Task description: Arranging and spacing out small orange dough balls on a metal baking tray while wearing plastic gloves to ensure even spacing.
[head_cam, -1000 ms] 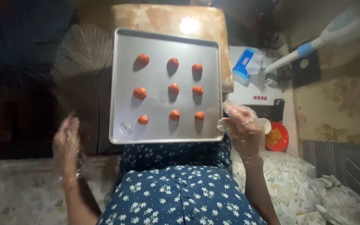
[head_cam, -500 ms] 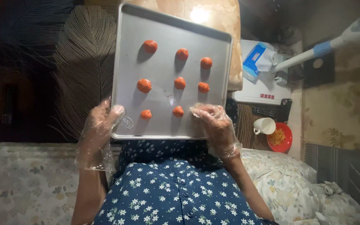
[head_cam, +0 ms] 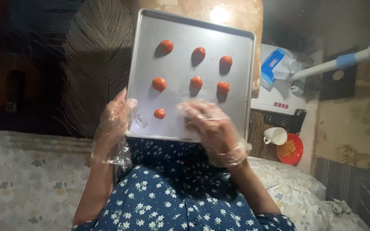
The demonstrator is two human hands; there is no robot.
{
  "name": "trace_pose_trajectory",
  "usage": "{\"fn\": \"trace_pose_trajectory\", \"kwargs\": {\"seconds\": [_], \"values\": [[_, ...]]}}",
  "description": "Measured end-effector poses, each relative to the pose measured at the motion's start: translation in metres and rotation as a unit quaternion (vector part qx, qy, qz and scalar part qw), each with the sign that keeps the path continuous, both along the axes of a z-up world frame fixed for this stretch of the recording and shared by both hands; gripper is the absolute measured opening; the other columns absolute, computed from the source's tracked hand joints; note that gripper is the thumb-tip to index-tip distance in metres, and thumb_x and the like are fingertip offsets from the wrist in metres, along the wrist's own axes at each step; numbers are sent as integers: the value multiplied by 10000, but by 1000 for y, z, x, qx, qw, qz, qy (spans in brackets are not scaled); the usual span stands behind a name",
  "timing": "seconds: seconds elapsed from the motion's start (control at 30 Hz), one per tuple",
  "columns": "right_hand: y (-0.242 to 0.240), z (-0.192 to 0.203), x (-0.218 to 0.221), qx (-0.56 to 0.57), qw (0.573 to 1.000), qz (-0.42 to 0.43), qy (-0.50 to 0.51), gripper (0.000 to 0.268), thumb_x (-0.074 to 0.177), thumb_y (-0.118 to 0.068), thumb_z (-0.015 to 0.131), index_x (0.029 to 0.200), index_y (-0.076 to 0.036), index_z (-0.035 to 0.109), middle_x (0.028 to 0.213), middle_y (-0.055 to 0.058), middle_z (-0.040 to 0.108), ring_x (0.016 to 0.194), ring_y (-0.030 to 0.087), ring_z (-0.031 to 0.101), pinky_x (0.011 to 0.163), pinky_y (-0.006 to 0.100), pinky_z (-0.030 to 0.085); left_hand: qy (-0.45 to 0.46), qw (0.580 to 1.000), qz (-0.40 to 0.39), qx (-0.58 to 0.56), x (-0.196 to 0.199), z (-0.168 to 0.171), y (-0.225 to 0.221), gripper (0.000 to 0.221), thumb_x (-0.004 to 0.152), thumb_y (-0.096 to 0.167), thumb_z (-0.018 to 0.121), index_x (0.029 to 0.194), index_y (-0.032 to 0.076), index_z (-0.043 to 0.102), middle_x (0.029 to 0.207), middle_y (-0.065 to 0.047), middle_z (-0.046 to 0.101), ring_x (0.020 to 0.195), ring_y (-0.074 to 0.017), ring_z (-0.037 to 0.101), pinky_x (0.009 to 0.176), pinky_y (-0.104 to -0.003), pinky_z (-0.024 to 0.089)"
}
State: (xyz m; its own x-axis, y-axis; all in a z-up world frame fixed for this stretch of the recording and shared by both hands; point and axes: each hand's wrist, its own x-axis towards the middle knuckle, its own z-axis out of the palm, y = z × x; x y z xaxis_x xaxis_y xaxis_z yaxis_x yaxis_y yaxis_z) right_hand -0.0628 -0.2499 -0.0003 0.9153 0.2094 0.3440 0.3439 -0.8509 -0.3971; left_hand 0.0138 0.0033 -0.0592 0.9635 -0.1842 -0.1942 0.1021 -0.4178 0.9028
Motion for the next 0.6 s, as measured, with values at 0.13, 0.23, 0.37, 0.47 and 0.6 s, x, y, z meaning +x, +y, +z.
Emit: {"fn": "trace_pose_trajectory", "kwargs": {"seconds": [0.13,0.23,0.37,0.47,0.6], "values": [[-5,-17,5,21,995,15,95,296,1002,-198,591,1271,-228,711,1196,53,704,1140,295,651,884,391,553,-10,1000,9,-2,-5,-11,0,400,933,162,716,1273,-32,628,886,-271,715,800,-350,727,689,-453,562],[-10,-7,4,87,987,24,135,252,995,-201,604,1190,-188,762,1168,90,723,1091,331,658,870,400,565,22,999,25,-40,-5,-12,2,395,946,157,698,1278,-41,618,882,-238,715,801,-286,721,730,-394,568],[-11,-9,1,133,981,46,131,199,1004,-130,578,1050,-90,767,1013,125,744,991,361,656,783,413,574,118,990,36,-72,-15,26,1,407,972,197,644,1323,-5,600,871,-182,733,695,-194,637,667,-346,575],[-5,-53,1,-16,1000,-12,15,207,988,-295,667,1186,-285,730,865,-49,627,810,198,611,659,303,525,106,990,36,-85,-12,52,-12,373,970,219,618,1282,15,637,794,-157,725,681,-159,594,645,-356,580],[5,-31,9,63,993,-24,93,209,983,-272,676,1181,-272,746,982,-10,668,917,228,666,693,315,572,101,994,28,-41,-17,11,12,377,964,225,622,1277,15,640,796,-224,748,657,-256,708,672,-413,581]]}}
